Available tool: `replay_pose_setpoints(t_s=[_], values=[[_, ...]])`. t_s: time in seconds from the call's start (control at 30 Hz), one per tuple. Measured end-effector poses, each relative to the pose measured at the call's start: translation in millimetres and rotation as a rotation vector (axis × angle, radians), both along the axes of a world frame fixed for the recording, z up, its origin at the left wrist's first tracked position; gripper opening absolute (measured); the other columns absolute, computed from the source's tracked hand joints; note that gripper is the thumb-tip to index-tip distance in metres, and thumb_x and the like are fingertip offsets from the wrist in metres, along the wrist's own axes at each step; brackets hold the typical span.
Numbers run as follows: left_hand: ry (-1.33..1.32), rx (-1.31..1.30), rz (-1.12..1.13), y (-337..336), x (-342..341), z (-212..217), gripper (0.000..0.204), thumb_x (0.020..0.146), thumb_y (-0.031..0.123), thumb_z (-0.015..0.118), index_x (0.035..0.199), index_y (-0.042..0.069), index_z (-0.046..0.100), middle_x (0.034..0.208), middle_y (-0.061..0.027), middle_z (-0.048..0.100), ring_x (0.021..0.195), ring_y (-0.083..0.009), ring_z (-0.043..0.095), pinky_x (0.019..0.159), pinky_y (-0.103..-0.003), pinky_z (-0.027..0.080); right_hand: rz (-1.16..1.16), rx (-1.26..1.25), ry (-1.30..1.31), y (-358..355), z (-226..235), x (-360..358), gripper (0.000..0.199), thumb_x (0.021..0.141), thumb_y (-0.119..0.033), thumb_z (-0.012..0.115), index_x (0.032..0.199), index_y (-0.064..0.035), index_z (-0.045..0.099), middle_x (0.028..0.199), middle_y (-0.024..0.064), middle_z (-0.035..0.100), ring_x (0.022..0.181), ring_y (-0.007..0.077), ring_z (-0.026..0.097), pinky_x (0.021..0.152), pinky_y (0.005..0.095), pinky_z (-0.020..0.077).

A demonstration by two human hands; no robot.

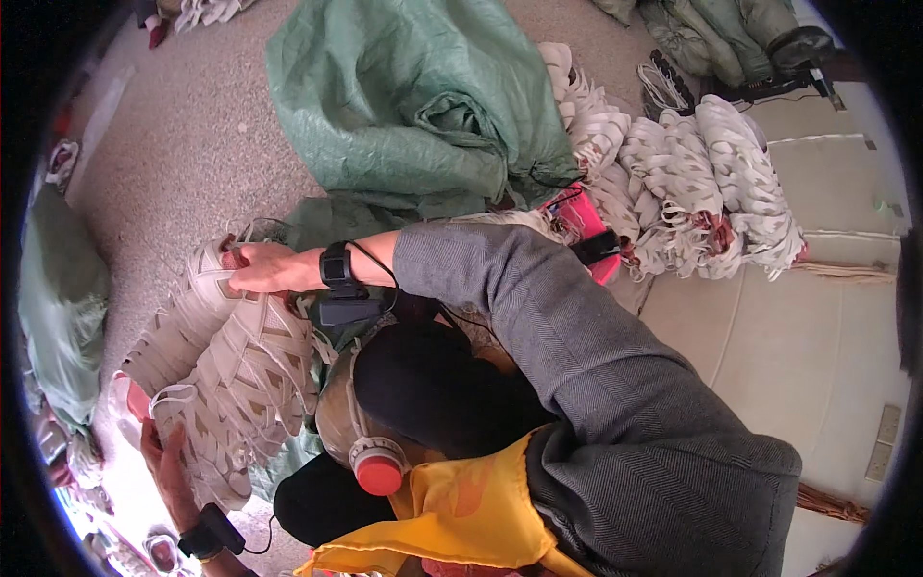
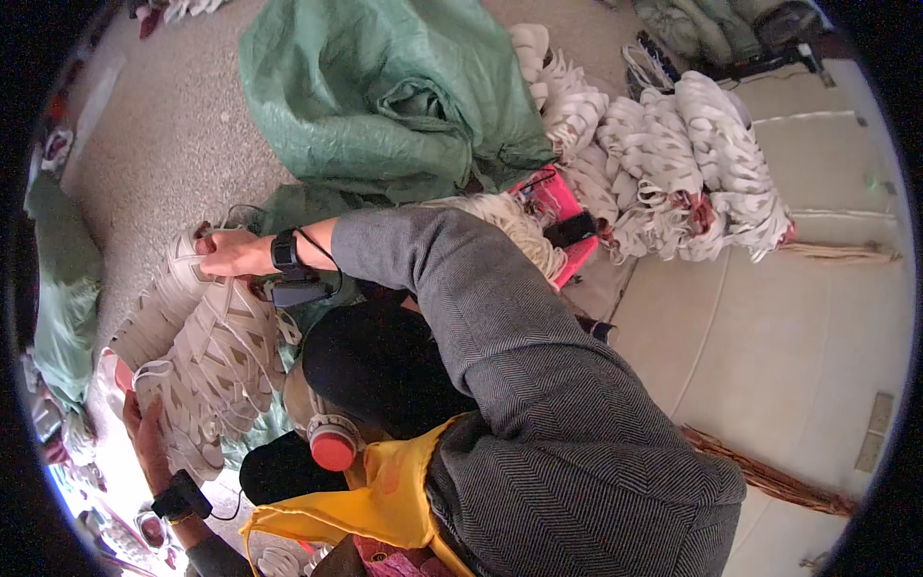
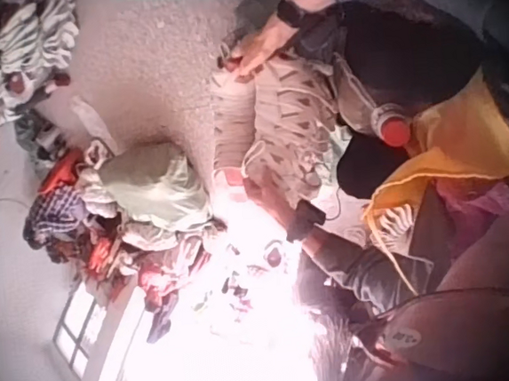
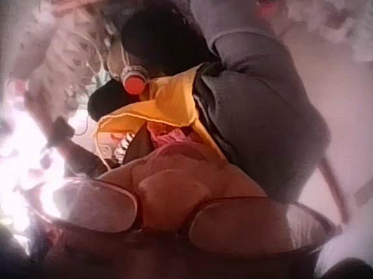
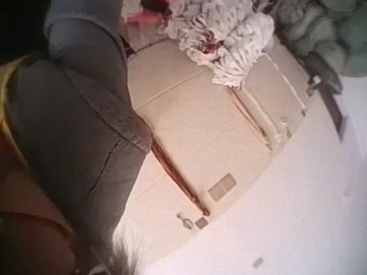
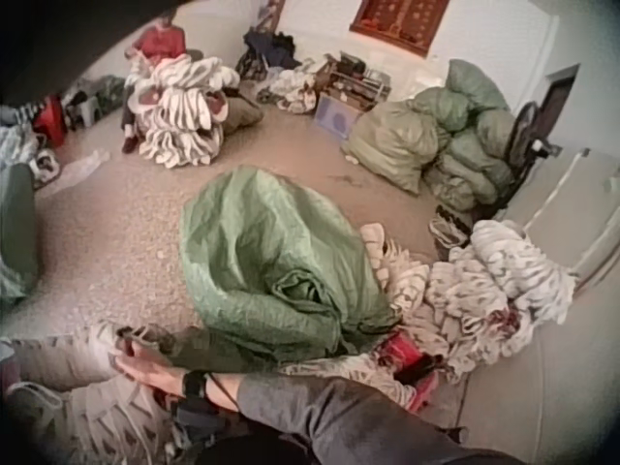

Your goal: Sort and organize white shoe components, grouping them into stacks and placing them into bags.

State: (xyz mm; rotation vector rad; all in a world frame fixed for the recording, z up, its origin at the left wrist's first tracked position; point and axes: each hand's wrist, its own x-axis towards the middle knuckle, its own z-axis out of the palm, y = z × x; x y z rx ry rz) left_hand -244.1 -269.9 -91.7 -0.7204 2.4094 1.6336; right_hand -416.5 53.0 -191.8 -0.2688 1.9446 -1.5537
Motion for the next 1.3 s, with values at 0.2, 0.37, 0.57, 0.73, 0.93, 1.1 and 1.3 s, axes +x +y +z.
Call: replay_pose_setpoints(t_s=[0.2, 0.37, 0.57, 0.73, 0.93, 1.1, 1.3], values=[[0.14, -0.149, -0.03, 43, 9, 70, 0.045, 0.08, 0.012, 0.066, 0.122, -0.002, 0.055, 0.108, -0.0066, 0.061, 0.095, -0.0158, 0.057, 0.085, -0.028, 0.046, 0.043, -0.279, 0.114, 12, 51, 0, 0.044, 0.066, -0.02, 0.078, 0.103, -0.0045, 0.061, 0.086, 0.0023, 0.065, 0.077, 0.0116, 0.06, 0.066, 0.0284, 0.0489], [0.169, -0.402, -0.066, 44, 33, 159, 0.035, 0.083, 0.014, 0.068, 0.112, -0.003, 0.059, 0.102, -0.0051, 0.064, 0.087, -0.011, 0.058, 0.078, -0.026, 0.047, 0.015, -0.39, 0.25, -3, 129, 9, 0.047, 0.067, -0.018, 0.079, 0.109, -0.0033, 0.064, 0.096, 0.0036, 0.068, 0.085, 0.0133, 0.063, 0.075, 0.0314, 0.052], [0.183, -0.364, -0.012, 48, 53, 226, 0.047, 0.082, 0.011, 0.068, 0.123, -0.007, 0.054, 0.104, -0.0084, 0.064, 0.089, -0.0143, 0.061, 0.08, -0.026, 0.048, 0.023, -0.353, -0.024, -1, 186, 25, 0.044, 0.068, -0.012, 0.077, 0.109, -0.0035, 0.063, 0.095, 0.0068, 0.067, 0.086, 0.0161, 0.065, 0.071, 0.0344, 0.055], [0.187, -0.311, -0.033, 94, 46, 233, 0.047, 0.079, 0.007, 0.066, 0.122, -0.007, 0.054, 0.105, -0.0087, 0.064, 0.09, -0.0142, 0.061, 0.08, -0.026, 0.048, -0.103, -0.62, -0.111, 17, 130, 37, 0.037, 0.066, -0.011, 0.081, 0.097, -0.0024, 0.064, 0.089, 0.0059, 0.067, 0.076, 0.0155, 0.065, 0.066, 0.0322, 0.0534], [0.147, -0.328, -0.033, 95, 78, 259, 0.044, 0.069, 0.004, 0.067, 0.111, -0.004, 0.058, 0.087, -0.0036, 0.061, 0.075, -0.0132, 0.057, 0.071, -0.026, 0.046, -0.106, -0.393, 0.049, 48, 183, 118, 0.029, 0.066, -0.021, 0.078, 0.085, -0.0046, 0.064, 0.075, 0.0039, 0.065, 0.072, 0.0112, 0.058, 0.063, 0.0298, 0.0471], [0.135, -0.301, -0.233, 158, 65, 294, 0.036, 0.069, 0.003, 0.066, 0.104, -0.004, 0.057, 0.085, -0.0048, 0.062, 0.075, -0.012, 0.058, 0.072, -0.025, 0.045, -0.287, -0.37, 0.158, 100, 189, 141, 0.03, 0.07, -0.024, 0.078, 0.085, -0.0037, 0.063, 0.077, 0.0039, 0.065, 0.07, 0.011, 0.058, 0.064, 0.0284, 0.0469], [0.372, -0.452, -0.314, 232, 4, 325, 0.047, 0.072, 0.005, 0.069, 0.116, -0.007, 0.055, 0.095, -0.0071, 0.063, 0.083, -0.0132, 0.06, 0.078, -0.026, 0.047, -0.474, -0.621, 0.157, 203, 223, 132, 0.035, 0.078, -0.019, 0.078, 0.104, -0.0019, 0.061, 0.079, 0.001, 0.063, 0.066, 0.0064, 0.055, 0.057, 0.0235, 0.0438]])
